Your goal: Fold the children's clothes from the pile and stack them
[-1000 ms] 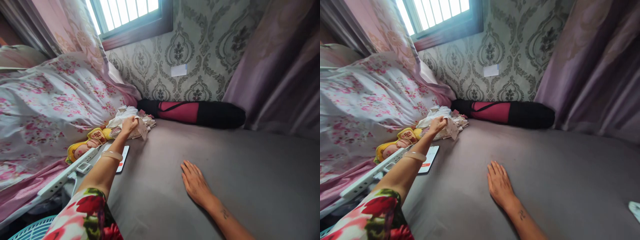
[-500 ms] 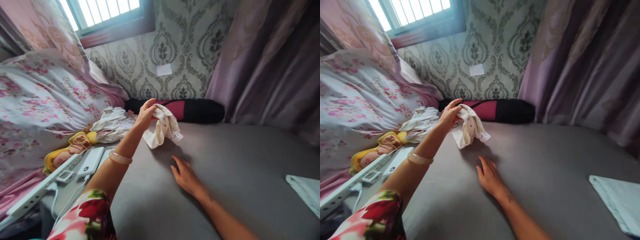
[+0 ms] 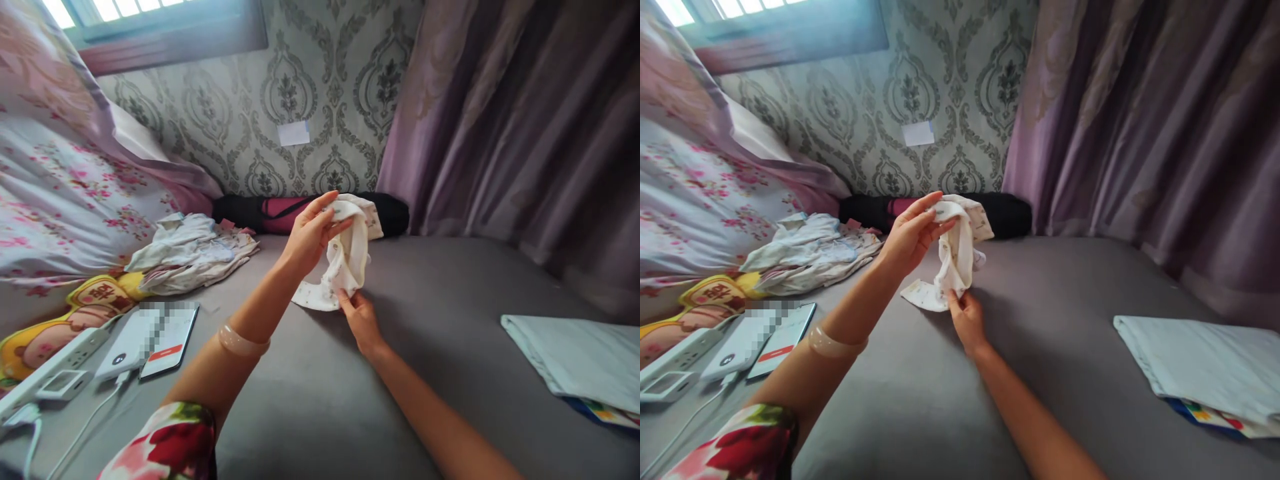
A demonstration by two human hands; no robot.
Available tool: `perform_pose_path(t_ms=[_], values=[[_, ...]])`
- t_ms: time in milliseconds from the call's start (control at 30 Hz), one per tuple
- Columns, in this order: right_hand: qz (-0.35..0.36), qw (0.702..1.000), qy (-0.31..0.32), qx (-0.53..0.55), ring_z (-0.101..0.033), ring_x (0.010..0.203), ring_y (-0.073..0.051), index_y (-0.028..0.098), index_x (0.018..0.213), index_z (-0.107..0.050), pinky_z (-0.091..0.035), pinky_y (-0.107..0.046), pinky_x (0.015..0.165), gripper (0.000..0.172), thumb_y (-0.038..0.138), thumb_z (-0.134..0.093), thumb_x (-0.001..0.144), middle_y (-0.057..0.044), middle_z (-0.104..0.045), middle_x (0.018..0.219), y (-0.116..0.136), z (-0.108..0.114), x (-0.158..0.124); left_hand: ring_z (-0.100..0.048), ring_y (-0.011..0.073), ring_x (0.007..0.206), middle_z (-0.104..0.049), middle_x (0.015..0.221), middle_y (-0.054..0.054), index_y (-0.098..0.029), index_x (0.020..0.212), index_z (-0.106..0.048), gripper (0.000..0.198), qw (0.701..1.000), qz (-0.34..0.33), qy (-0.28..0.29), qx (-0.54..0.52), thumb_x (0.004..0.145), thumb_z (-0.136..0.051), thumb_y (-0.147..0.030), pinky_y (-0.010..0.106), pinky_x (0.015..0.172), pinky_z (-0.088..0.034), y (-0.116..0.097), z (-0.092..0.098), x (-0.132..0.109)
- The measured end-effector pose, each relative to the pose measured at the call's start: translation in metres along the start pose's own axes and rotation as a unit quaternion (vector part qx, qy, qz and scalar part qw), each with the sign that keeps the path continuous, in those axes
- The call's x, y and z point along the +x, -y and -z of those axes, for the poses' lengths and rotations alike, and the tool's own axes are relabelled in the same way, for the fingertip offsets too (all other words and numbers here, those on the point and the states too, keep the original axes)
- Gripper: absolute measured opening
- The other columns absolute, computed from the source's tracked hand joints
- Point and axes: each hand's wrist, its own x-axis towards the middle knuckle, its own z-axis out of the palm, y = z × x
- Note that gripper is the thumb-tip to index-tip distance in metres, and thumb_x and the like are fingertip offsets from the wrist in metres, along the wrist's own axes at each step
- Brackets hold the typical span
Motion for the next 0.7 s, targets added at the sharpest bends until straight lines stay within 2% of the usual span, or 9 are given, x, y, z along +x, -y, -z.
perform_pose_path(t_ms=[67,133,233,367,433,500,600,700], values=[[-0.018,0.999,-0.022,-0.045,-0.066,0.088,-0.024,0.017,0.102,-0.067,-0.053,-0.035,0.076,0.046,0.055,-0.048,0.085,-0.006,-0.071,0.086,0.002,0.01,0.006,-0.064,0.0164,0.098,-0.064,0.099,0.003,-0.017,0.121,-0.055,0.049,1.0,-0.018,-0.013,0.014,0.072,-0.063,-0.012,0.037,0.097,-0.048,0.002,0.004,0.0],[-0.008,0.995,-0.036,-0.096,-0.065,0.085,-0.023,0.018,0.1,-0.068,-0.053,-0.033,0.072,0.044,0.053,-0.044,0.087,-0.005,-0.07,0.079,0.006,0.024,0.015,-0.063,0.0171,0.101,-0.064,0.103,0.004,-0.018,0.123,-0.053,0.058,0.997,-0.043,-0.042,0.039,0.066,-0.066,-0.011,0.037,0.097,-0.047,0.004,0.013,-0.001],[0.051,0.987,-0.076,-0.131,-0.063,0.089,-0.022,0.019,0.103,-0.068,-0.051,-0.032,0.076,0.04,0.048,-0.045,0.087,-0.007,-0.07,0.087,0.021,0.048,0.029,-0.064,0.0171,0.098,-0.066,0.102,0.004,-0.018,0.118,-0.055,0.056,0.99,-0.065,-0.102,0.075,0.064,-0.068,-0.014,0.034,0.091,-0.049,0.005,0.028,-0.003],[0.094,0.981,-0.133,-0.103,-0.063,0.091,-0.021,0.017,0.106,-0.067,-0.049,-0.033,0.079,0.038,0.045,-0.051,0.085,-0.008,-0.07,0.097,0.056,0.073,0.037,-0.067,0.0154,0.081,-0.069,0.088,0.004,-0.015,0.105,-0.06,0.041,0.981,-0.026,-0.149,0.121,0.066,-0.071,-0.024,0.026,0.072,-0.053,0.001,0.041,-0.013],[0.104,0.978,-0.149,-0.097,-0.063,0.086,-0.02,0.017,0.1,-0.068,-0.049,-0.031,0.075,0.036,0.046,-0.056,0.083,-0.008,-0.07,0.093,0.077,0.084,0.034,-0.064,0.0122,0.062,-0.067,0.074,0.003,-0.014,0.097,-0.062,0.034,0.975,0.008,-0.145,0.165,0.069,-0.071,-0.031,0.021,0.055,-0.048,-0.004,0.045,-0.021],[0.106,0.979,-0.143,-0.097,-0.063,0.079,-0.019,0.018,0.097,-0.069,-0.049,-0.03,0.069,0.037,0.05,-0.061,0.08,-0.006,-0.07,0.088,0.098,0.093,0.026,-0.054,0.0086,0.049,-0.062,0.062,0.0,-0.014,0.09,-0.065,0.03,0.968,0.03,-0.125,0.217,0.071,-0.071,-0.037,0.018,0.045,-0.039,-0.009,0.049,-0.03],[0.087,0.987,-0.105,-0.082,-0.063,0.07,-0.019,0.021,0.097,-0.069,-0.049,-0.03,0.061,0.041,0.055,-0.066,0.074,-0.006,-0.07,0.083,0.124,0.108,0.014,-0.048,0.0072,0.049,-0.057,0.059,-0.002,-0.015,0.079,-0.068,0.027,0.954,0.042,-0.078,0.286,0.072,-0.072,-0.041,0.018,0.044,-0.033,-0.016,0.057,-0.044],[0.045,0.994,-0.07,-0.074,-0.064,0.065,-0.02,0.021,0.098,-0.069,-0.05,-0.031,0.057,0.044,0.057,-0.068,0.072,-0.005,-0.07,0.077,0.135,0.122,0.006,-0.044,0.0085,0.05,-0.05,0.056,-0.003,-0.017,0.065,-0.064,0.033,0.933,0.096,-0.023,0.347,0.073,-0.069,-0.049,0.02,0.044,-0.03,-0.019,0.069,-0.053]])
